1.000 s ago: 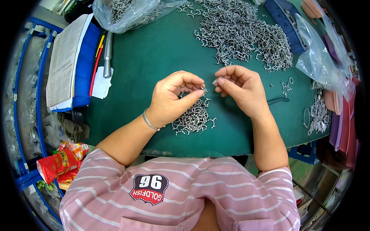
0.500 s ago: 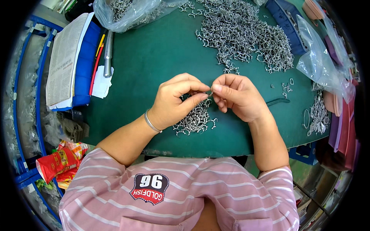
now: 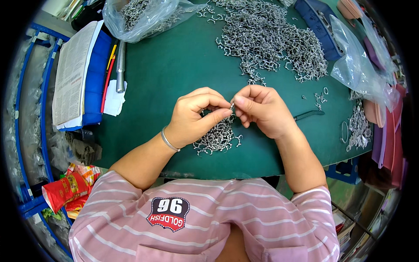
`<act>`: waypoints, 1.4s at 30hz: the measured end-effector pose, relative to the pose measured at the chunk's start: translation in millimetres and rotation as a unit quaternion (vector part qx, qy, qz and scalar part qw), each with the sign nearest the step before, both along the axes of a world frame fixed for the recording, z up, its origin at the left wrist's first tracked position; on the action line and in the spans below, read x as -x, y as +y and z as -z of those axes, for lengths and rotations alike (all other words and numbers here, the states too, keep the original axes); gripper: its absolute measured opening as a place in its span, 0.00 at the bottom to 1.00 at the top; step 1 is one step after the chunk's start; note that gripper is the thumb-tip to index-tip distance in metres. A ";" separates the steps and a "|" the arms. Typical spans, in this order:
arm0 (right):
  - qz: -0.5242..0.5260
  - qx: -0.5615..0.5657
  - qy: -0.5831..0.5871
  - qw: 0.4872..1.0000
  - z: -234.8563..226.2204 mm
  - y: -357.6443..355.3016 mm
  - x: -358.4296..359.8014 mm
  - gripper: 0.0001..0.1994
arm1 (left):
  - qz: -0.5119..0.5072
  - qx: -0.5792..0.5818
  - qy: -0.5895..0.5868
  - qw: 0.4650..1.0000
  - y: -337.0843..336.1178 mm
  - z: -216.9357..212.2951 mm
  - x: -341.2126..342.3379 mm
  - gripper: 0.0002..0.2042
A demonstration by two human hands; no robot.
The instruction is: The person sits at a green workbench and repeatedly picks up small metal hooks and rings, linking them together by hand. They place the assembled pieces into a growing pile on the table. The workspace contains scattered metal parts, a notebook, and a pair of pliers.
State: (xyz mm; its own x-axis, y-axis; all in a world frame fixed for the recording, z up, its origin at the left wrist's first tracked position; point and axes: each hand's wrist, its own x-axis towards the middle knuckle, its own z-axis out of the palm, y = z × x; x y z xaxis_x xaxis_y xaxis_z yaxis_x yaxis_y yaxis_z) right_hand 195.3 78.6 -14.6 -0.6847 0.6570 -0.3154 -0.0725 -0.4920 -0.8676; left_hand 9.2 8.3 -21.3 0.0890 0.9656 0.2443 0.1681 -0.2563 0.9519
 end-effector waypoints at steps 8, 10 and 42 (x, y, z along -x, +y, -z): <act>0.183 -0.475 -0.312 0.802 -5.7 30.0 -33.4 0.08 | 0.099 -0.059 0.143 0.983 8.6 -8.5 17.6 0.07; 0.154 -0.493 -0.372 0.771 -4.6 34.0 -37.6 0.08 | 0.093 -0.086 0.169 0.978 10.1 -7.9 16.6 0.06; -0.006 -0.517 -0.332 0.789 -5.9 12.7 -18.5 0.11 | -0.082 0.055 0.018 0.995 8.4 12.9 9.4 0.05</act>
State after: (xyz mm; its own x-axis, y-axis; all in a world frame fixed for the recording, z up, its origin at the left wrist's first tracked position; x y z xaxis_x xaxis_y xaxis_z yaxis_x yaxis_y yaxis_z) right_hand 213.8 91.3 -8.7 -0.6030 0.7923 0.0929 0.5655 0.5067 -0.6507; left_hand -0.2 16.8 -34.2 -0.0648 0.9886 0.1359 0.2336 -0.1173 0.9652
